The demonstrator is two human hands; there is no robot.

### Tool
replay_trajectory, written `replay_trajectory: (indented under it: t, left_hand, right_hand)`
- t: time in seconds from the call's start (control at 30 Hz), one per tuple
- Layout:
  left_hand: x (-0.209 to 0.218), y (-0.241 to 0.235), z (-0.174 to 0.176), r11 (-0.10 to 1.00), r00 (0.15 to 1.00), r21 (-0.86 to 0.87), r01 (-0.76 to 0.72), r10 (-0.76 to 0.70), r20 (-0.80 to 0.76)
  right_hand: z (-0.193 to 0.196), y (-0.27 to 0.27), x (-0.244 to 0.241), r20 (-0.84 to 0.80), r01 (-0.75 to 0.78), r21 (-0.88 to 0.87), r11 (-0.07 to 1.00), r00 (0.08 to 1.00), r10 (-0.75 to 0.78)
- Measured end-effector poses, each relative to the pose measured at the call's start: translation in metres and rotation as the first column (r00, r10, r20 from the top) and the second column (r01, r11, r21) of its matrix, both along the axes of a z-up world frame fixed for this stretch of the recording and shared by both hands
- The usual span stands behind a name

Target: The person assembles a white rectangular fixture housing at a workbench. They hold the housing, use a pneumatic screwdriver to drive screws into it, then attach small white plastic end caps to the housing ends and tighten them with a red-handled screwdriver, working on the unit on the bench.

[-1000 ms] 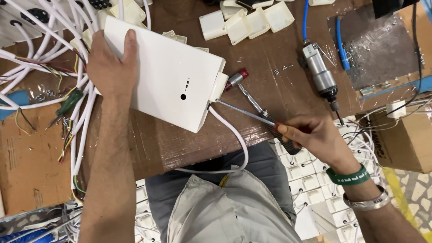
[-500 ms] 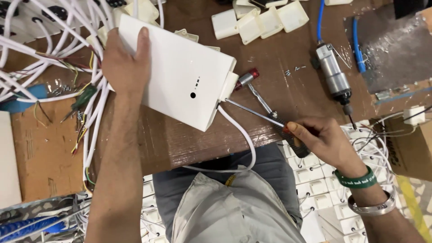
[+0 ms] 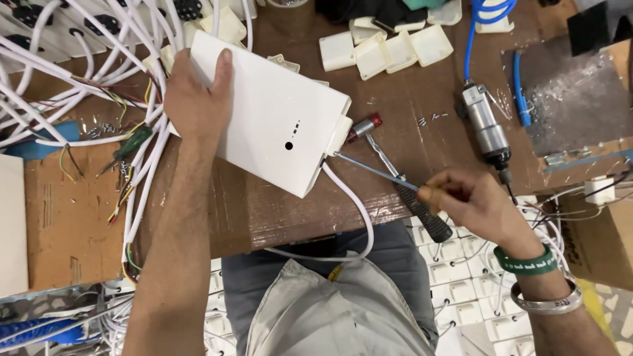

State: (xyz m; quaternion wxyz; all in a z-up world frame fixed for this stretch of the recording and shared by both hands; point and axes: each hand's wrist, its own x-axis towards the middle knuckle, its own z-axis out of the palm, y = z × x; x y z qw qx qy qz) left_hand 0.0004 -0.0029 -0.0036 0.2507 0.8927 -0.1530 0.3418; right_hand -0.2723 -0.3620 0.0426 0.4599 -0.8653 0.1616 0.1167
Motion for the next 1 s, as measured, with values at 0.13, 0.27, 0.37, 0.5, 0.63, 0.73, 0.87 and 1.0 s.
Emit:
replay_trajectory:
  t: [0.13, 0.27, 0.37, 0.5, 0.63, 0.73, 0.87, 1.0]
  left_hand:
    - [-0.001, 0.002, 0.000, 1.000, 0.999, -0.015, -0.013, 0.013, -0.048]
    - [-0.004, -0.002, 0.005, 0.999, 0.996, -0.050, -0.023, 0.018, -0.089]
    - [0.009, 0.005, -0.009, 0.998, 0.997, -0.053, -0.020, 0.015, -0.080]
    - [0.005, 0.003, -0.003, 0.999, 0.998, -0.032, -0.008, 0.006, -0.056]
    - [0.005, 0.004, -0.004, 1.000, 1.000, 0.006, -0.015, 0.015, 0.025]
    - [0.005, 0.007, -0.003, 1.000, 1.000, 0.003, -0.020, 0.020, 0.024]
    - [0.009, 0.009, -0.010, 1.000, 1.000, 0.012, 0.010, -0.010, 0.017]
    - [0.006, 0.009, -0.007, 1.000, 1.000, 0.022, -0.001, 0.000, 0.021]
  right_hand:
    - [0.009, 0.005, 0.000, 0.253, -0.018, -0.109, 0.994, 0.966, 0.045]
    - [-0.022, -0.015, 0.005, 0.110, -0.040, 0.049, 0.998, 0.993, 0.035]
    - [0.007, 0.000, 0.009, -0.078, 0.019, 0.198, 0.980, 0.997, -0.003]
    - [0.005, -0.010, 0.004, 0.083, -0.050, 0.135, 0.990, 0.996, 0.039]
    - [0.007, -0.008, 0.002, 0.193, -0.059, 0.166, 0.984, 0.981, 0.026]
    - [0.007, 0.003, 0.002, 0.188, -0.059, 0.127, 0.990, 0.982, 0.034]
    - [0.002, 0.004, 0.001, 0.035, -0.038, 0.205, 0.978, 0.999, 0.031]
    - [0.008, 0.000, -0.001, 0.240, -0.079, -0.040, 0.996, 0.967, 0.087]
